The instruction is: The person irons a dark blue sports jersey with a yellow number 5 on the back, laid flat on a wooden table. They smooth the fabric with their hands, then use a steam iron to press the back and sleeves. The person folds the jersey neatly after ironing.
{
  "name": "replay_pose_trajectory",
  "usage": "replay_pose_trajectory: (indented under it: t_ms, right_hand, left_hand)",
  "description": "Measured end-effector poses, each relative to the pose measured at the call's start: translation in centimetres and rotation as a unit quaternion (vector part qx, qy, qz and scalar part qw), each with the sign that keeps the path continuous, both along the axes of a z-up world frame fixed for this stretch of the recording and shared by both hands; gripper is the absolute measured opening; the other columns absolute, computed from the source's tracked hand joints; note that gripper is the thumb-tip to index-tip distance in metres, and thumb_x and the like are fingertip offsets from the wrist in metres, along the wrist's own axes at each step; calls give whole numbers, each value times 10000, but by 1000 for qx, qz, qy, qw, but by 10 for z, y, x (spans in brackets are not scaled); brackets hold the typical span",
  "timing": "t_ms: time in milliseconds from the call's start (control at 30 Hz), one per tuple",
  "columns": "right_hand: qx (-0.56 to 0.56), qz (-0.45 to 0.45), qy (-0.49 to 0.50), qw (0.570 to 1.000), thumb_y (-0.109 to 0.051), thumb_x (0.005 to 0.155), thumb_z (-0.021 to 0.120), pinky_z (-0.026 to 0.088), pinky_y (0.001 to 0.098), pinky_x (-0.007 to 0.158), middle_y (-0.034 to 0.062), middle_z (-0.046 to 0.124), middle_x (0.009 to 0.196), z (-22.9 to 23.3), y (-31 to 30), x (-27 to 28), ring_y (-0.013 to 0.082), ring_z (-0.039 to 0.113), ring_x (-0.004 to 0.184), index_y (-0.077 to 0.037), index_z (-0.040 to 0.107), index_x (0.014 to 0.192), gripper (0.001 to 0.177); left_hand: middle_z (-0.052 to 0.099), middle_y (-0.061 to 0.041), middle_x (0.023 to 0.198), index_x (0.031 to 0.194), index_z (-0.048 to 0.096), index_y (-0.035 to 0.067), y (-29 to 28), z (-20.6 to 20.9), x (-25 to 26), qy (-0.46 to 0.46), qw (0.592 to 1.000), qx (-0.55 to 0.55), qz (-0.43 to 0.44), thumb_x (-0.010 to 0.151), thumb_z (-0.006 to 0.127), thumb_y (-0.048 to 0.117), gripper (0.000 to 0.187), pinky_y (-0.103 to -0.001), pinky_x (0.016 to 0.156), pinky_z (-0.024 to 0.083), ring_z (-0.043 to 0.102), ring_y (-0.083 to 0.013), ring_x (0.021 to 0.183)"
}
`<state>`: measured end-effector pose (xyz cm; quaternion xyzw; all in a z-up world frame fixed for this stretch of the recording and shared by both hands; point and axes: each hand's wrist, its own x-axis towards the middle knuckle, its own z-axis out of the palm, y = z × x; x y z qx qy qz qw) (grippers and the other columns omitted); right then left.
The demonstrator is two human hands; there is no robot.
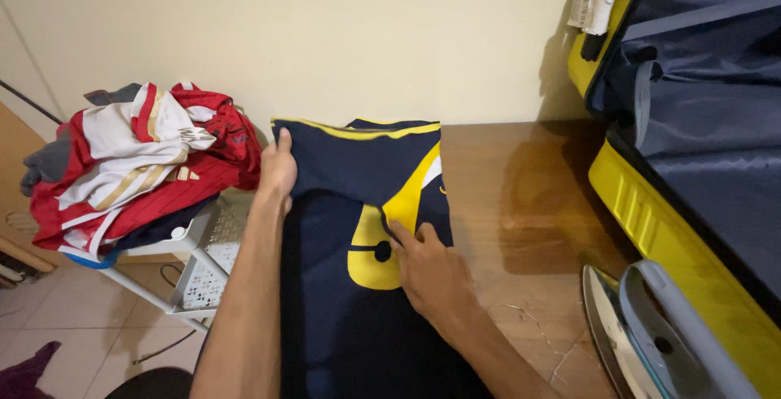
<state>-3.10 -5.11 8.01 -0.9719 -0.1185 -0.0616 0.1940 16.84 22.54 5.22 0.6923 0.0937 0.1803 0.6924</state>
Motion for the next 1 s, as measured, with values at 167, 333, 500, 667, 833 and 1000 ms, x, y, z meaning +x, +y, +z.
replay_pose_trajectory:
  t_ms: [167, 333, 500, 667, 833, 1000]
  right_hand:
    - [-2, -2, 77, 997, -591, 959, 533, 543, 514, 882, 121, 602, 1205, -2, -7, 16, 372, 662, 1032, -234, 602, 1346, 531]
    - [-18, -52, 85, 995, -650, 926, 544, 526, 467, 974, 75, 629, 1247, -6, -19, 41, 313, 643, 1159, -220, 627, 1347, 607]
    - [-22, -45, 69, 996, -593, 873, 644, 495, 468, 981, 96, 581, 1300, -20, -28, 45, 316, 607, 1181, -203, 635, 1324, 596]
    - [32, -80, 41, 995, -505, 865, 699, 517, 447, 980, 94, 620, 1285, -28, -34, 45, 315, 633, 1165, -193, 679, 1282, 522]
    - [79, -110, -18, 991, -489, 890, 678, 515, 444, 997, 94, 632, 1303, -30, -43, 61, 326, 617, 1192, -165, 659, 1315, 534]
    - [8, 18, -165, 986, -453, 893, 662, 401, 523, 1037, 193, 462, 1506, -43, -51, 101, 379, 444, 1329, -119, 575, 1419, 629]
  left_hand:
    - [708, -189, 1259, 1322, 623, -40, 15, -54, 10, 42, 987, 154, 36, 1037, 520, 388, 525, -370, 1023, 477, 666, -256, 1193]
    - [690, -240, 1209, 1261, 658, -20, 15, -85, 1, 40, 962, 257, 83, 1009, 624, 323, 427, -396, 968, 479, 655, -337, 1154]
    - [755, -185, 1069, 1157, 702, 12, 10, -65, -18, 24, 975, 200, 93, 981, 612, 270, 325, -413, 902, 526, 727, -310, 1013]
    - [744, -204, 1043, 1252, 671, 58, 9, -42, -36, 48, 949, 268, 162, 958, 642, 258, 357, -443, 919, 528, 714, -348, 989]
    - [523, -248, 1353, 1379, 546, 38, -13, -25, -55, -59, 881, 416, 220, 899, 722, 214, 542, -538, 977, 454, 543, -463, 1189]
    - [530, -230, 1403, 1326, 612, 95, -65, -12, -48, -135, 863, 471, 124, 904, 701, 214, 448, -537, 1019, 436, 533, -453, 1243]
